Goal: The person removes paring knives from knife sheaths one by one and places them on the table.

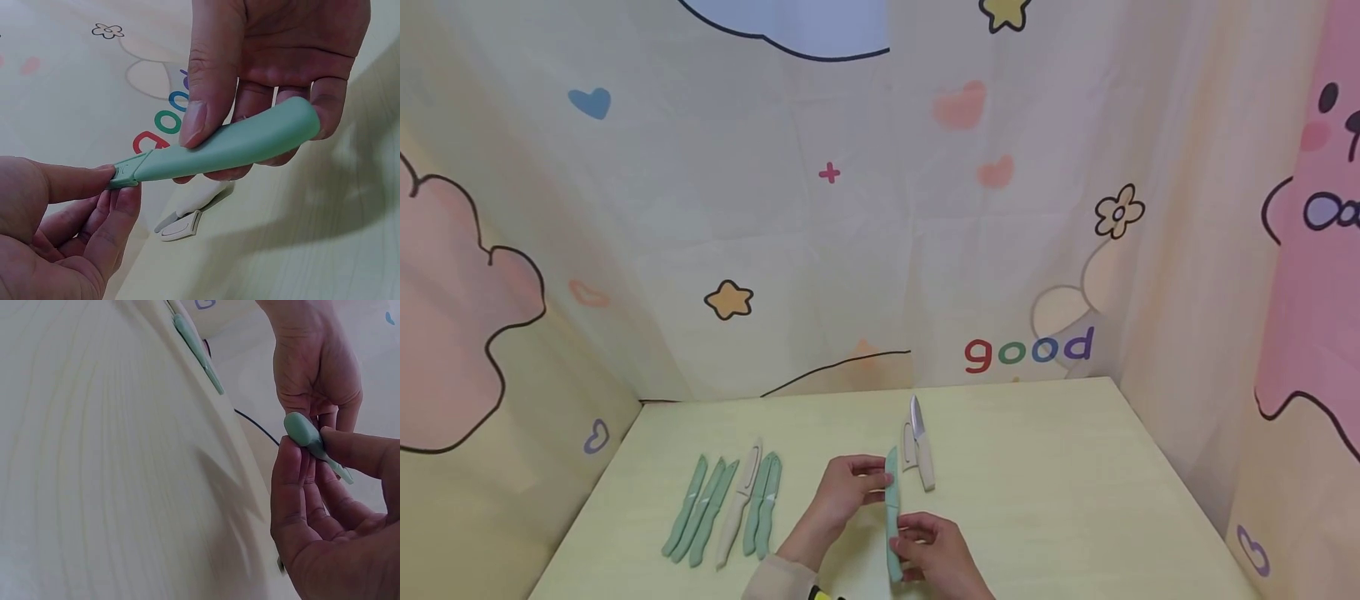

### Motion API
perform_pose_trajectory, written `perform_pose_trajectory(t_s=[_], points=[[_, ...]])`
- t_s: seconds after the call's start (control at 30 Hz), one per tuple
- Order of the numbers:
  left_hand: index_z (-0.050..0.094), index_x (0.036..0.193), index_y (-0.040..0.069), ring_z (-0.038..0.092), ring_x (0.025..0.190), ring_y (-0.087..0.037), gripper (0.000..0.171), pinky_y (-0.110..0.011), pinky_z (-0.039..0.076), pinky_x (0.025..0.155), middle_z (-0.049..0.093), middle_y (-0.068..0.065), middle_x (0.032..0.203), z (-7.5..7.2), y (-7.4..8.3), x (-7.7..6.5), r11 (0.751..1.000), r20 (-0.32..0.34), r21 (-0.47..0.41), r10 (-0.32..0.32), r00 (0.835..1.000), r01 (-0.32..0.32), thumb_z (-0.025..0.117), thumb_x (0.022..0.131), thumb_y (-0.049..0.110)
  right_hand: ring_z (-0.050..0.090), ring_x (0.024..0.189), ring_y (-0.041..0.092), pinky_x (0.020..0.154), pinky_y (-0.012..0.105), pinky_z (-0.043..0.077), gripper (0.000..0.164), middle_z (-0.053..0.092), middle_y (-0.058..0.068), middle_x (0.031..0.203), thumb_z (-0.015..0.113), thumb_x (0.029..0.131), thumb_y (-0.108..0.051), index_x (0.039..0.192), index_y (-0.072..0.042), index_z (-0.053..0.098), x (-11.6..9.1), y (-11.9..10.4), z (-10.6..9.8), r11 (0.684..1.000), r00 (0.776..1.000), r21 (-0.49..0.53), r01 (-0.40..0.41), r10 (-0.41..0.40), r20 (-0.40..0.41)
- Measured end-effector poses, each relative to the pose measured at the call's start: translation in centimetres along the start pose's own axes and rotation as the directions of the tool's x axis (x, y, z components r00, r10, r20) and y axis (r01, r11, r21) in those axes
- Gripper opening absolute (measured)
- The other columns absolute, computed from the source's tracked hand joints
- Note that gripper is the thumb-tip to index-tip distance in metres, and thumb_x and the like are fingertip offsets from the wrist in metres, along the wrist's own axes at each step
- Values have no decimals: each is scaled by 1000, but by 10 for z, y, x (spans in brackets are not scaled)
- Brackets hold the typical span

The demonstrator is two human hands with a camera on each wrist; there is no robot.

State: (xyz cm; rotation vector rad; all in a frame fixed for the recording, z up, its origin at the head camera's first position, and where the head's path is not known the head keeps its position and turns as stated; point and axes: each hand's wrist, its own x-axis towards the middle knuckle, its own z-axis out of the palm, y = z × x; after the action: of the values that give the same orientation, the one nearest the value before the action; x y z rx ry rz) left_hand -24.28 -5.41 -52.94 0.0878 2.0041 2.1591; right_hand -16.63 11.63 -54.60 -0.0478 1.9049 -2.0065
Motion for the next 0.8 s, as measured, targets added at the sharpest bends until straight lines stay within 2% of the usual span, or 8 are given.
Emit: perform_pose_trajectory(t_s=[0.8], points=[[68, 107, -5, 67, 79, -22, 25, -33, 61, 72, 66, -13, 92, -3, 2, 3, 1000, -16, 8, -8, 1000, 8, 72, 83, 2, 61, 80, 19, 65, 35, 61, 41, 67, 3, 92, 70, 88, -14, 119, 9, 56, -1, 3, 3, 999, 999, -11, -44, 44, -8]])
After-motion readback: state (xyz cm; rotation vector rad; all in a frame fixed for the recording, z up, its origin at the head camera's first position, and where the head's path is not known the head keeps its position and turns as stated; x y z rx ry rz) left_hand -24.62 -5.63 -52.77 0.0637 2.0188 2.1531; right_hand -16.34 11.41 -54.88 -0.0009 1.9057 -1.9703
